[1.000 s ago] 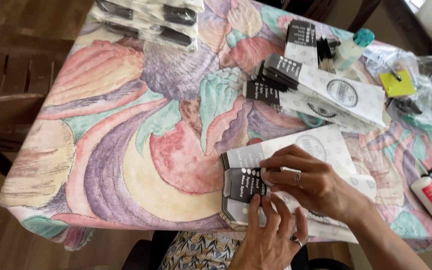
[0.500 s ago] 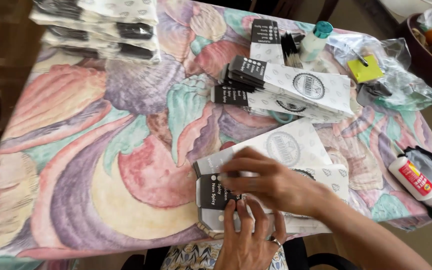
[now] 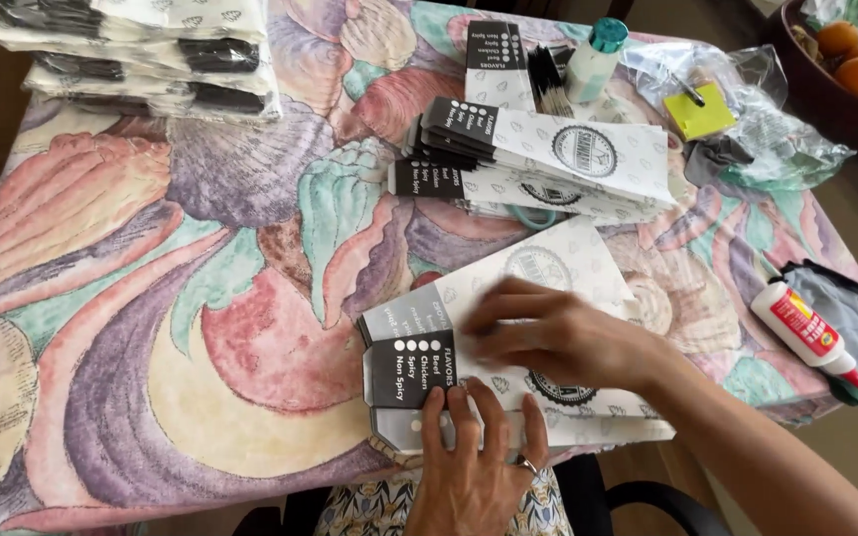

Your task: Folding and organizing printed paper shawarma wraps into stacks on a table.

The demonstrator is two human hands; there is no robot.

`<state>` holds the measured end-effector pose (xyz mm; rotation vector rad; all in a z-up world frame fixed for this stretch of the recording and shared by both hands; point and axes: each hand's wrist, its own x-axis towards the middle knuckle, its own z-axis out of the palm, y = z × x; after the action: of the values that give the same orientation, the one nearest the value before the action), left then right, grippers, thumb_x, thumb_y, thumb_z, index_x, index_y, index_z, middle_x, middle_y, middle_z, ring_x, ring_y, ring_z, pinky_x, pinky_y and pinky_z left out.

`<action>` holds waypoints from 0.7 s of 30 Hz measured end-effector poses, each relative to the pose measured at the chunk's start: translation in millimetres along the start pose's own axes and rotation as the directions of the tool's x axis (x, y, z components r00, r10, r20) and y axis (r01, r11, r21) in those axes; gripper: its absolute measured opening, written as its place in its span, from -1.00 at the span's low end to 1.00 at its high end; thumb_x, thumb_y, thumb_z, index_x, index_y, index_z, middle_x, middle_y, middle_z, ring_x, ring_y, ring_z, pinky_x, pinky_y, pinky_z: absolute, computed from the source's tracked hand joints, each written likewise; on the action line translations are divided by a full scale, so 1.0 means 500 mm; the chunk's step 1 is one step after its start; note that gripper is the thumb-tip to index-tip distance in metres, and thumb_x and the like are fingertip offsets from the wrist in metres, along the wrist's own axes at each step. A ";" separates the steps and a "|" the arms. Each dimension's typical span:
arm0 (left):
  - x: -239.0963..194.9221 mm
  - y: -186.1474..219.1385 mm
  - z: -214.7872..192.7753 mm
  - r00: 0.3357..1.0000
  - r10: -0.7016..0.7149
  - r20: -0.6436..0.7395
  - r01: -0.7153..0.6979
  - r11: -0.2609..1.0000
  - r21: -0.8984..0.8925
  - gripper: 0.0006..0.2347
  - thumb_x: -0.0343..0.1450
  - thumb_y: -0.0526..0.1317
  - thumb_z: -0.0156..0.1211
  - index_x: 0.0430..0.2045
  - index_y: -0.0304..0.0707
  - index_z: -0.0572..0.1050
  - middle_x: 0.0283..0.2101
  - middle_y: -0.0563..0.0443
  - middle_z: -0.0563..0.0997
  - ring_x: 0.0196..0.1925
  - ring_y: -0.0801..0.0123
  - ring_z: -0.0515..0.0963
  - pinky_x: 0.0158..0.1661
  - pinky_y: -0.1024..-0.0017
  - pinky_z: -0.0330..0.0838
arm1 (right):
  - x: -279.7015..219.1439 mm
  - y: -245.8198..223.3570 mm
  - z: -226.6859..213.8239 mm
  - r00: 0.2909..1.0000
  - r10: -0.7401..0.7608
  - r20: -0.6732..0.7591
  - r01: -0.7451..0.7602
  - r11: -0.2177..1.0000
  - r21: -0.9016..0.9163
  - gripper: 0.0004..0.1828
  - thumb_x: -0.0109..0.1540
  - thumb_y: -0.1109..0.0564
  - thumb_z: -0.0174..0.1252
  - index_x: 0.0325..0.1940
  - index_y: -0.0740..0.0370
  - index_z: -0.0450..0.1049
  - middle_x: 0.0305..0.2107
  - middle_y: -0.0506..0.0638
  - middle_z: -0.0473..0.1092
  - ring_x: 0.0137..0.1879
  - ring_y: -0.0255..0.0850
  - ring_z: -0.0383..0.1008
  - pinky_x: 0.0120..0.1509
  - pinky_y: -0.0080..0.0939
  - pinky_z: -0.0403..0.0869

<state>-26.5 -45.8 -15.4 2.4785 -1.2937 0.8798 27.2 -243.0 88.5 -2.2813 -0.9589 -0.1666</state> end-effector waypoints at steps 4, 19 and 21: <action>0.004 -0.002 0.001 0.992 -0.012 -0.122 0.011 1.000 -0.007 -0.69 0.58 -0.33 -0.34 0.23 -0.26 0.15 -0.01 -0.41 0.43 0.02 -0.17 0.46 0.12 -0.17 0.45 | 0.152 -0.015 0.071 0.969 -0.246 0.025 0.239 0.957 0.162 -0.88 0.37 0.30 0.10 -0.14 0.50 0.44 -0.11 0.31 0.44 0.03 0.26 0.44 0.13 0.21 0.44; -0.015 0.003 0.018 0.994 0.010 0.108 -0.015 0.999 0.041 -0.45 0.47 -0.05 -0.07 0.41 -0.07 0.09 0.16 -0.47 0.32 0.14 -0.23 0.38 0.24 -0.21 0.30 | -0.293 0.062 -0.117 0.955 0.238 -0.174 -0.259 0.960 -0.109 -0.76 0.26 0.25 0.20 0.03 0.20 0.56 0.05 0.18 0.50 0.13 0.05 0.60 0.20 -0.01 0.62; -0.025 0.013 0.031 0.993 0.005 0.121 -0.011 0.999 0.045 -0.27 0.31 -0.02 0.13 0.44 -0.04 0.03 0.16 -0.51 0.29 0.15 -0.26 0.37 0.24 -0.25 0.27 | -0.302 0.068 -0.119 0.952 0.261 -0.159 -0.276 0.958 -0.080 -0.74 0.25 0.24 0.22 0.04 0.17 0.57 0.06 0.16 0.51 0.16 0.04 0.60 0.23 0.00 0.61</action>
<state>-31.1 -48.0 -35.8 2.6003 -1.3360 0.7805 -51.7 -386.9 64.8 -2.4280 -0.5681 -0.2660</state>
